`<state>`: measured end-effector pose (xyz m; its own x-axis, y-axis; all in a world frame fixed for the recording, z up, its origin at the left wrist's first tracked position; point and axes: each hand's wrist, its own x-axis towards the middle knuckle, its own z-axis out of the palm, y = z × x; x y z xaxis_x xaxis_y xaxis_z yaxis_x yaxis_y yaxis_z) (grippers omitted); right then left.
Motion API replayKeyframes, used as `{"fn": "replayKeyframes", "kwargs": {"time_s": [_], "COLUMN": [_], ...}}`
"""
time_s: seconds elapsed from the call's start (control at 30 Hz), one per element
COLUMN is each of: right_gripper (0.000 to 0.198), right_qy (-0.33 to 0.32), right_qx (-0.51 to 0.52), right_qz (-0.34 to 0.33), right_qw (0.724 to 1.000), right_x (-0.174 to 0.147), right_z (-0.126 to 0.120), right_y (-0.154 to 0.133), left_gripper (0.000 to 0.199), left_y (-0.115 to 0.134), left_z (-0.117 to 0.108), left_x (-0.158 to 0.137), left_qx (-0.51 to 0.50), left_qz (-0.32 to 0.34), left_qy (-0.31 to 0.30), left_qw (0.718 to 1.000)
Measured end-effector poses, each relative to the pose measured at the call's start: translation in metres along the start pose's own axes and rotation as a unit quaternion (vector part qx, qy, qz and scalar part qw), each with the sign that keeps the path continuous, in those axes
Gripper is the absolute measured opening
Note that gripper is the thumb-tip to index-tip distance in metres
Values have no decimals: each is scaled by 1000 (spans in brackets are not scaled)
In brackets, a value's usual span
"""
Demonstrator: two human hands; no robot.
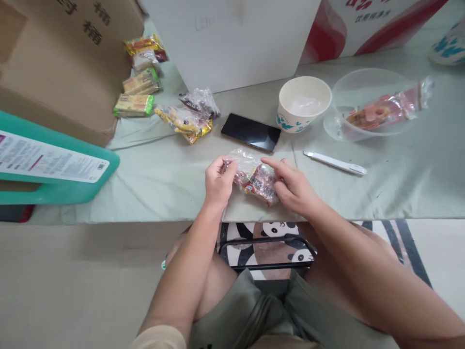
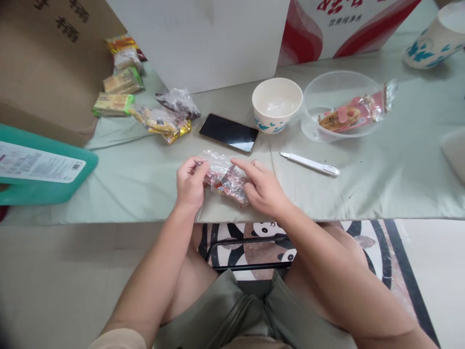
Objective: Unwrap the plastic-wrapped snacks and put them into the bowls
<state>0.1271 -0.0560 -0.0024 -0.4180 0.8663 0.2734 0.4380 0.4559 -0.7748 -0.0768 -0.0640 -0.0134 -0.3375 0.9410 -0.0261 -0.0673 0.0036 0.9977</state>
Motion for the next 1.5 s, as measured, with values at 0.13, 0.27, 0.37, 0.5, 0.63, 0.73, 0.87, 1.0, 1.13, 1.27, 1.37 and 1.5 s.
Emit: {"fn": "replayKeyframes", "kwargs": {"time_s": [0.13,0.27,0.37,0.5,0.63,0.73,0.87,1.0,1.13,1.27,1.37,1.5], "right_gripper": [72,63,30,10,6,9,14,18,35,16,15,12], "right_qy": [-17,19,86,163,246,276,345,372,233,209,259,304], "right_qx": [25,72,72,73,47,6,31,70,-28,-38,-11,-20], "right_qz": [16,85,96,85,124,171,217,165,120,162,148,122], "right_qw": [999,994,989,980,960,946,913,911,965,964,954,944], "right_x": [1,2,3,5,4,3,4,6,8,11,10,10], "right_z": [-1,-3,-8,-21,-37,-45,-52,-50,-40,-36,-39,-42], "right_y": [1,-4,-5,1,16,30,39,35,27,26,26,23], "left_gripper": [21,24,23,22,20,20,13,42,39,31,32,27], "left_y": [4,6,5,6,9,10,7,1,-1,2,3,4], "left_z": [1,1,1,0,-9,-19,-31,-37,-36,-33,-34,-37], "left_x": [0,2,4,7,15,21,25,33,41,42,43,47], "left_qx": [11,-7,-18,-12,-23,-21,8,69,138,128,77,18], "left_qz": [-21,-53,-51,-44,12,28,13,66,123,132,106,47], "left_qy": [-55,-68,-43,-24,86,159,161,88,56,86,112,129], "left_qw": [998,996,998,999,996,987,987,992,981,979,985,990]}}
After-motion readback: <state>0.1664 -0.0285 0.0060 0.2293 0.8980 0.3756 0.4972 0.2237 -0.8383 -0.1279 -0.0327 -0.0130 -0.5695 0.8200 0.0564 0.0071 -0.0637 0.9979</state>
